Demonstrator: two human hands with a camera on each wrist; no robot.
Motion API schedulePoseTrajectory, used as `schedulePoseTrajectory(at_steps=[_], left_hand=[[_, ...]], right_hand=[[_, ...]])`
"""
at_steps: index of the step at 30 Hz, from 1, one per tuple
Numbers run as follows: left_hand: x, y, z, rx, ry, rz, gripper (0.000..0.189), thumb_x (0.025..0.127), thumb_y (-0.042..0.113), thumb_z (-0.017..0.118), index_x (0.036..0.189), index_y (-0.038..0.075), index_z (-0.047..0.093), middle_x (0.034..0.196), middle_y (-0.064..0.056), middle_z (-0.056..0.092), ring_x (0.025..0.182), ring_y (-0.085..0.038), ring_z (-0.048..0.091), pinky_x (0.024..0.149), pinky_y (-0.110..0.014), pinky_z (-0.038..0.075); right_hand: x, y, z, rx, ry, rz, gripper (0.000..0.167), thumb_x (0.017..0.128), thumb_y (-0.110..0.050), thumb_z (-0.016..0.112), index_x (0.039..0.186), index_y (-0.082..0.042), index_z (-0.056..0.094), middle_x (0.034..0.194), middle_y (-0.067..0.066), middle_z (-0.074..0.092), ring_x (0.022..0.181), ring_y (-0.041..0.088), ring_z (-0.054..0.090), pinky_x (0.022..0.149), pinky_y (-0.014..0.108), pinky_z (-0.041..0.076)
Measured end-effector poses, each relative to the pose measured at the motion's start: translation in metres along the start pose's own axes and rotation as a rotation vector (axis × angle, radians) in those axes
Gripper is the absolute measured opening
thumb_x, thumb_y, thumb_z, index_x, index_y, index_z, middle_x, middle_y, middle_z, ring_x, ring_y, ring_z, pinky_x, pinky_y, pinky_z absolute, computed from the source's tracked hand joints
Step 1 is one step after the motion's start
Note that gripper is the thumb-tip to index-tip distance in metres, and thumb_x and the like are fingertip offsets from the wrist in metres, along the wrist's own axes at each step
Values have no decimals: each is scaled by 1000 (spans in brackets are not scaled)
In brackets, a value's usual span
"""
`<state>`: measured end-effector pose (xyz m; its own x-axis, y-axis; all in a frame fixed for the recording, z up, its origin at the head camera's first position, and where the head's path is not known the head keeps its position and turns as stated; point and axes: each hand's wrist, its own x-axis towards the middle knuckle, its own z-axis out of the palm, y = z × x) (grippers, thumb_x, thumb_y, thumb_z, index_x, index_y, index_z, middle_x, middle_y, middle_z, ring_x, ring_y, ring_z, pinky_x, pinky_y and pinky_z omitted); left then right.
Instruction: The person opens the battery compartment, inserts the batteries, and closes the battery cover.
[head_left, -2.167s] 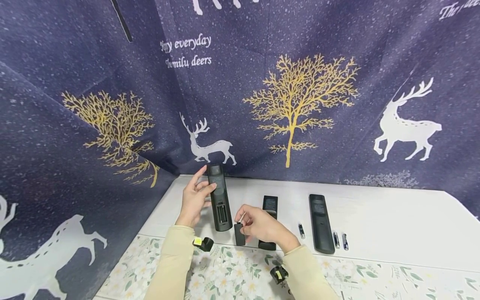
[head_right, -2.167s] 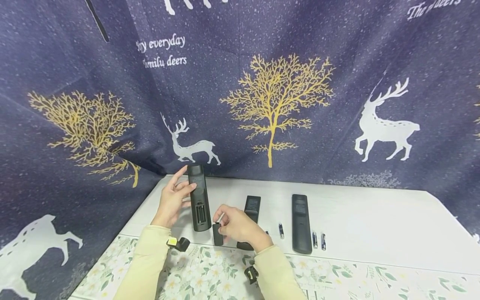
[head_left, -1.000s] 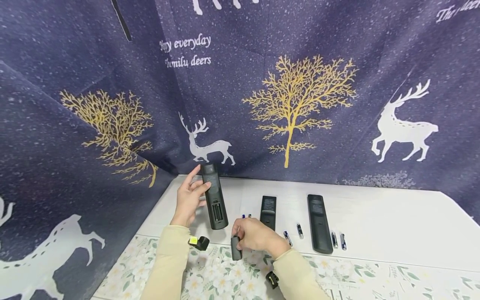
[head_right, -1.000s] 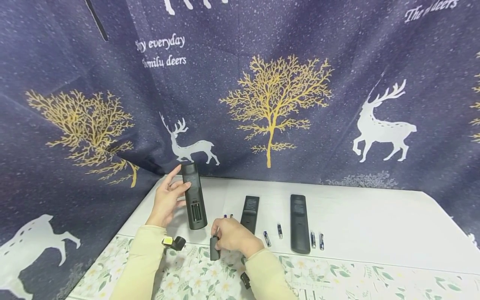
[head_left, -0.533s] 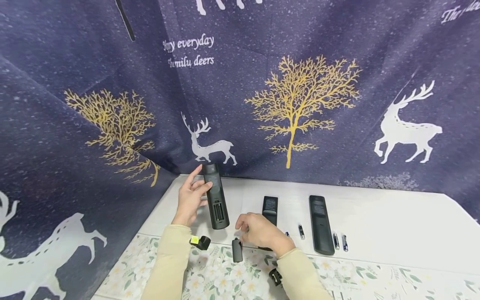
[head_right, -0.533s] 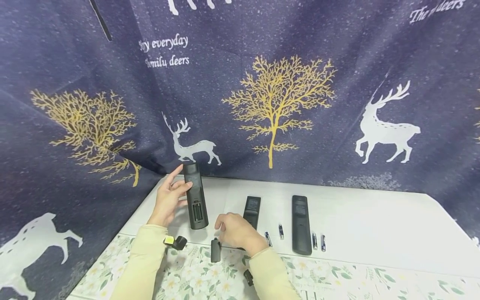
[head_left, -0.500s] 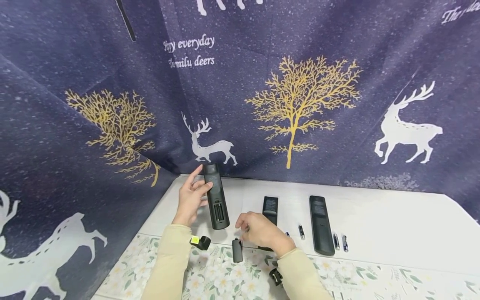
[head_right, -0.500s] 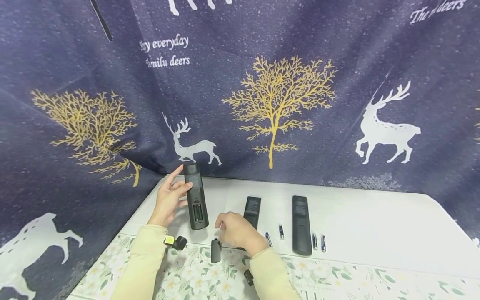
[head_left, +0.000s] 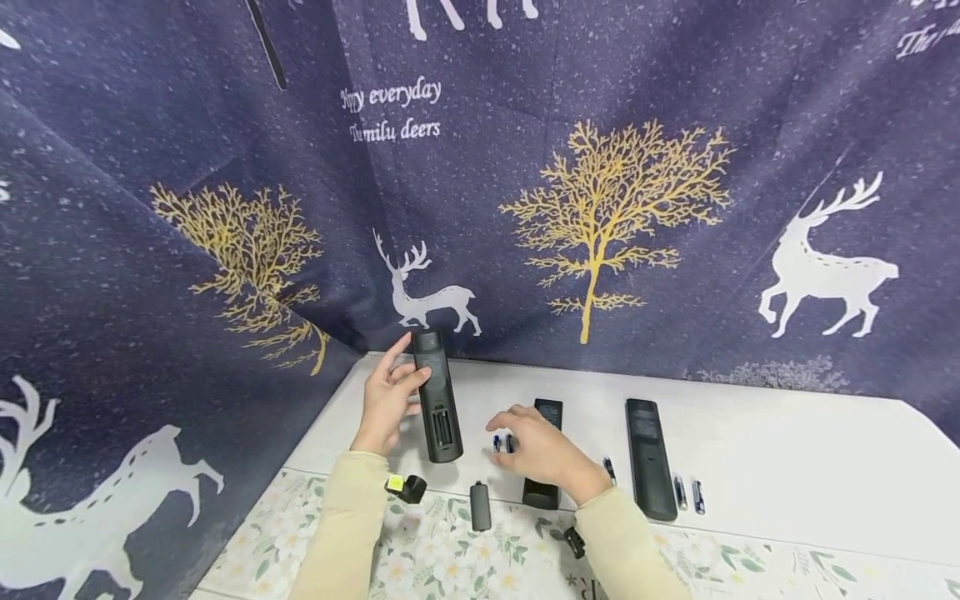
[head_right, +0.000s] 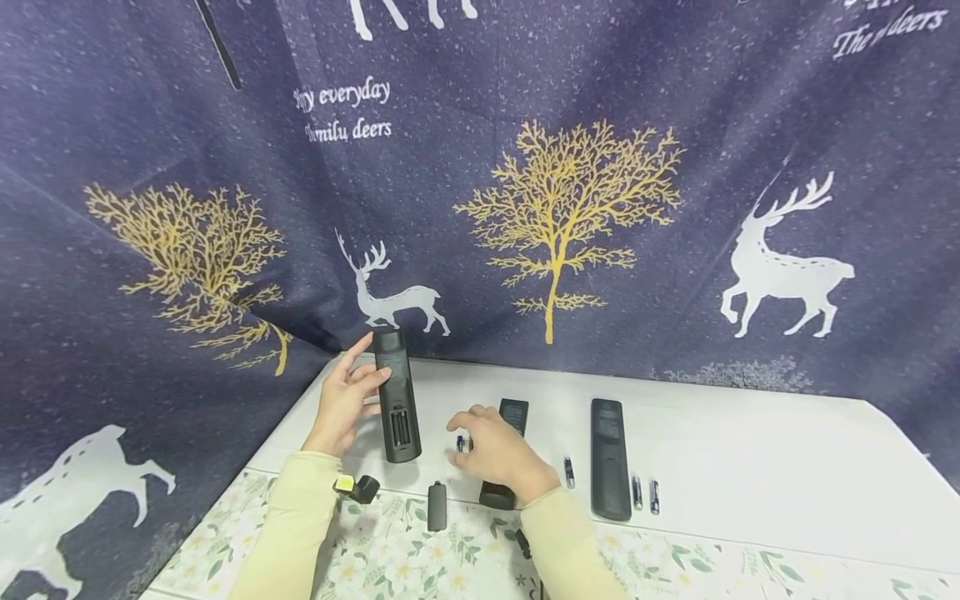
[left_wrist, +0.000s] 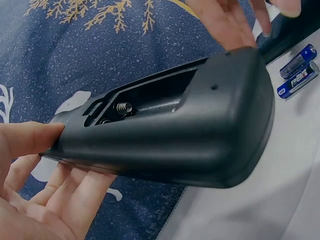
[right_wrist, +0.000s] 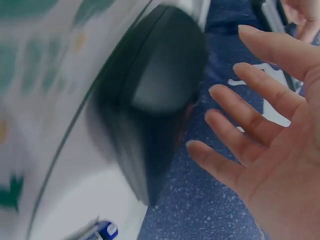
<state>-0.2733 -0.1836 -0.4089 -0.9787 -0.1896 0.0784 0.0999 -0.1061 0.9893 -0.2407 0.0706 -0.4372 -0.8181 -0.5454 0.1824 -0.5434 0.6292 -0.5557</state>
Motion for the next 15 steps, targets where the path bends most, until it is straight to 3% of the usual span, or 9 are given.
schedulePoseTrajectory(at_steps=[5,10,15], left_hand=[[1,-2,-1,-1,1,-3,71,97,2,76,159,31,53,116,-7,72,82,-11,70,57,-24,58],[1,-2,0,-14,6,-10,72,97,1,76,157,34,55,111,-2,73,83,-13,72,56,-25,58],[2,-3,0,-14,8,-11,71,97,2,77,155,37,56,107,1,71,84,-14,72,55,-25,57]], right_hand=[[6,8,-2,-67,-33,5,44,93,-20,84,133,-8,69,130,10,65,138,45,50,123,60,31],[11,11,-4,-114,-63,5,48,92,-29,85,132,-9,69,128,11,65,129,40,55,113,57,43],[14,12,-4,-198,-86,-10,50,91,-33,86,130,-7,70,121,10,65,117,33,56,107,53,46]])
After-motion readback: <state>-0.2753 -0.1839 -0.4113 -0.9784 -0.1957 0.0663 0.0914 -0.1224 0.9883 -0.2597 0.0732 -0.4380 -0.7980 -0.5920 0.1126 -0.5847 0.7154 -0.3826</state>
